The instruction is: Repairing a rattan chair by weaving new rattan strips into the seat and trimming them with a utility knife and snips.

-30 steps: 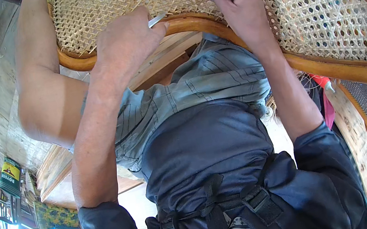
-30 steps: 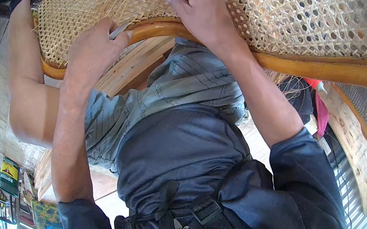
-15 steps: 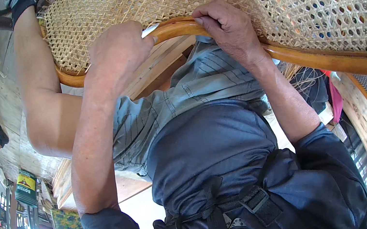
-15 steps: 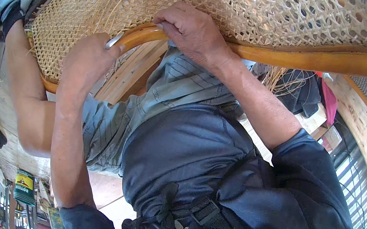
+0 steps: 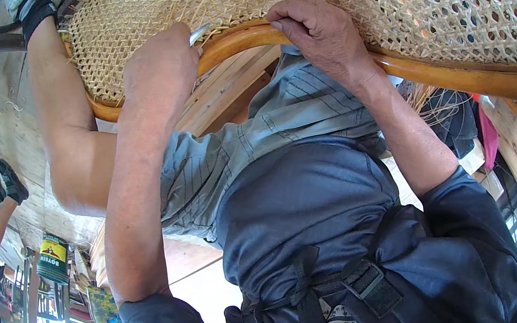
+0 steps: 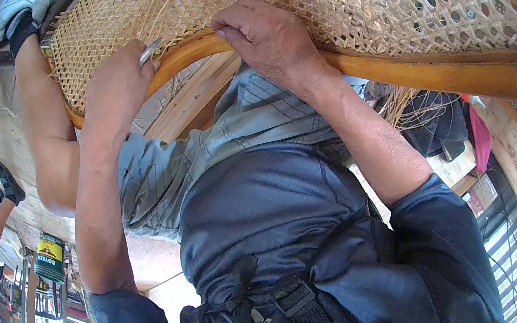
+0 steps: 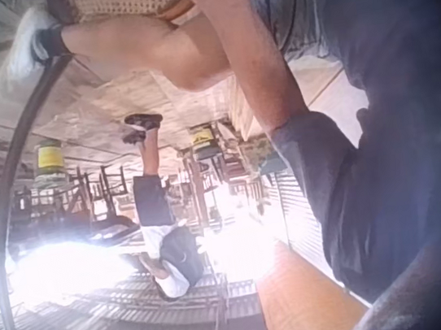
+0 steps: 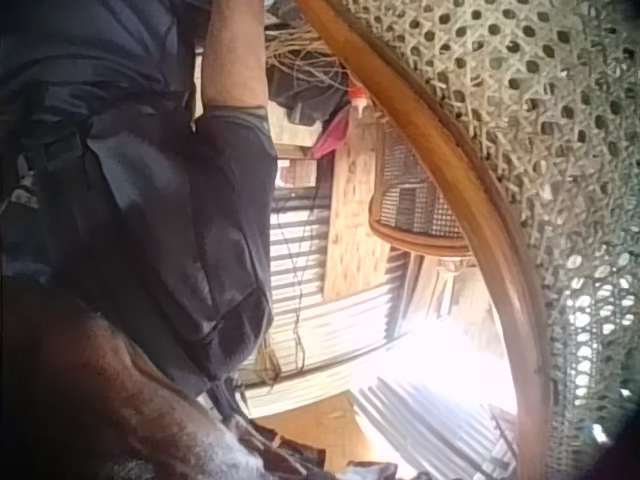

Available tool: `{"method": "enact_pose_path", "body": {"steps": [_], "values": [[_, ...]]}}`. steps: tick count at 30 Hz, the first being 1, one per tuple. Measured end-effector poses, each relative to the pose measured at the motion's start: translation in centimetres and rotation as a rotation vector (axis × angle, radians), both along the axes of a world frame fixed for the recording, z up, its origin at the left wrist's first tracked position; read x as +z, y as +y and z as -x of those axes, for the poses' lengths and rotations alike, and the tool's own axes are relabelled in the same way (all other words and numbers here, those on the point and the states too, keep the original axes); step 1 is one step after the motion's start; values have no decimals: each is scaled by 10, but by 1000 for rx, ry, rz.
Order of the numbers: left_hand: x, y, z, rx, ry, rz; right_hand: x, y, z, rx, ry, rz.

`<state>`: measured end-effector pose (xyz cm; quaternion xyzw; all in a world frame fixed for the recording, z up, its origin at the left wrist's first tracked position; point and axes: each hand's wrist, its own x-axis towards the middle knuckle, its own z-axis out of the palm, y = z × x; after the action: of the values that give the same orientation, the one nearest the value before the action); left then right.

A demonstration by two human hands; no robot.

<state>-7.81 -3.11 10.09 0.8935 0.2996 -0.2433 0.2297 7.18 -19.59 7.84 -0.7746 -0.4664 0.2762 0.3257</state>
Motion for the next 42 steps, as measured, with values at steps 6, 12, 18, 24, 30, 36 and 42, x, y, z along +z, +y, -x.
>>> {"method": "enact_pose_path", "body": {"steps": [6, 12, 18, 24, 30, 36, 42], "values": [[-1, 4, -4, -122, 103, 30, 0, -1, -1, -15, -23, -39], [-20, 9, -9, -13, -409, 199, -2, -2, -1, -38, -64, -31], [-32, 3, -8, 910, -368, 1116, -3, -1, 0, -52, -100, -81], [-26, -13, -8, 1141, -361, 1061, -3, -2, 3, -41, -114, -70], [-25, -21, -13, 950, -289, 838, -5, -4, -1, -6, -135, -59], [-32, -17, -6, 774, -298, 700, -2, 3, -2, 36, -118, -56], [-24, -36, 23, 545, -626, 247, 13, 17, -4, -92, 137, 169]]}}
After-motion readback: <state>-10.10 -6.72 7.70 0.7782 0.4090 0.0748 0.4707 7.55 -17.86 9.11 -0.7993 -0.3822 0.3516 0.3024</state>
